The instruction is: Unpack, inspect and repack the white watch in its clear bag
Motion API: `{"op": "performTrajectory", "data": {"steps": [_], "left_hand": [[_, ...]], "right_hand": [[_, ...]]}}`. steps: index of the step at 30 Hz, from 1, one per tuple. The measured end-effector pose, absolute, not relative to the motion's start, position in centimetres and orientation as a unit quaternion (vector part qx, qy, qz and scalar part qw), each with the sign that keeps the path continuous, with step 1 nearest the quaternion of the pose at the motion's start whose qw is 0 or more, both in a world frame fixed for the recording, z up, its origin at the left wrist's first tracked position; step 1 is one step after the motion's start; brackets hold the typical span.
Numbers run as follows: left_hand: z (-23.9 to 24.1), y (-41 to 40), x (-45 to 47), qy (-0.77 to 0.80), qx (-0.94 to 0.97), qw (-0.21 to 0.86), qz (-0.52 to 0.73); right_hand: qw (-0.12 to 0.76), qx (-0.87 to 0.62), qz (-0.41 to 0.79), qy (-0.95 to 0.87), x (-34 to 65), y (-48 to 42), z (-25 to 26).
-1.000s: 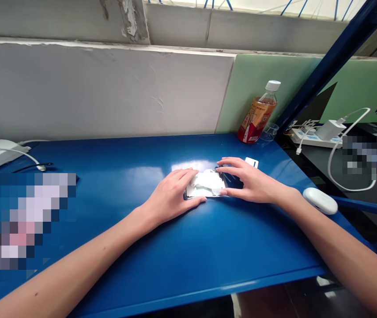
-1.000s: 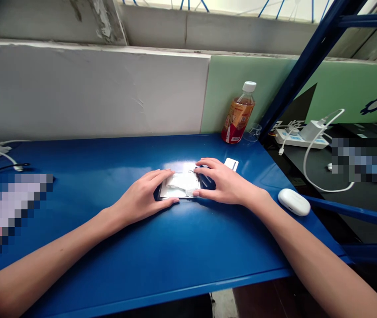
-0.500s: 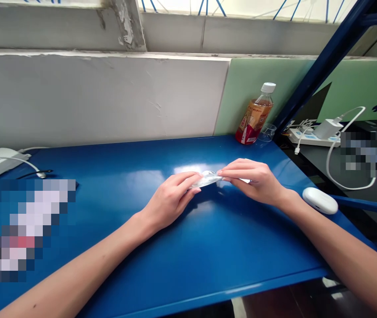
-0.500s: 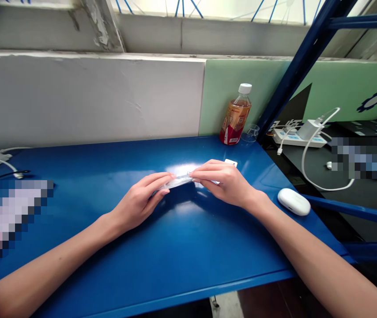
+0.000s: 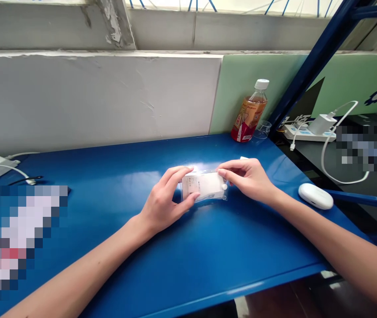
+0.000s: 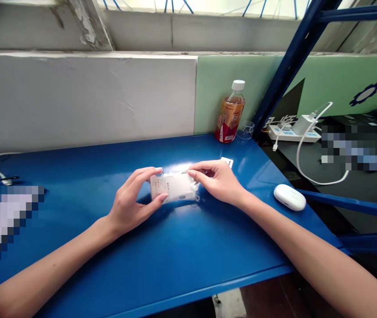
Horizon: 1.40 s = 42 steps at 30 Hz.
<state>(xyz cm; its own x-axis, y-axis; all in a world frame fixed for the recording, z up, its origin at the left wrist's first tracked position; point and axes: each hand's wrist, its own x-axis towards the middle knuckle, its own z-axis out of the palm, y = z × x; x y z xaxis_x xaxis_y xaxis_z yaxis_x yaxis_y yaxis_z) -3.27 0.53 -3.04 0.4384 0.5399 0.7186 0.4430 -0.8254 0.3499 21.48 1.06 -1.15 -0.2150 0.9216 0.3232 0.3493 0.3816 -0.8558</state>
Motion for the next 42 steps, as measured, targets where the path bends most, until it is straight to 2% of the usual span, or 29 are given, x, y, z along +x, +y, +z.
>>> {"op": "performTrajectory", "data": {"steps": [5,11,13,21,35,42], "left_hand": [[-3.3,0.7,-3.3,0.313,0.877,0.112,0.346],[-3.5,0.8,-3.4,0.329,0.884,0.144,0.299],[-3.4,0.9,-3.4,0.335,0.884,0.137,0.296],[-3.1,1.1,-3.4,0.339,0.892,0.123,0.273],[-2.9,1.1,-3.4,0.339,0.906,0.126,0.218],[-1.9,1.8,-4.5,0.331,0.919,0.123,0.177]], "right_hand": [[0.374,-0.472,0.334,-0.725,21.7,1.7,-1.8],[0.326,-0.433,0.087,-0.836,22.5,1.9,-2.5],[0.320,-0.402,0.055,-0.856,22.8,2.0,-2.2],[0.231,-0.344,0.092,-0.906,22.7,1.4,-0.8],[0.172,-0.389,0.161,-0.891,23.1,1.3,-1.1],[0.153,-0.380,0.151,-0.900,23.2,1.2,-0.6]]}}
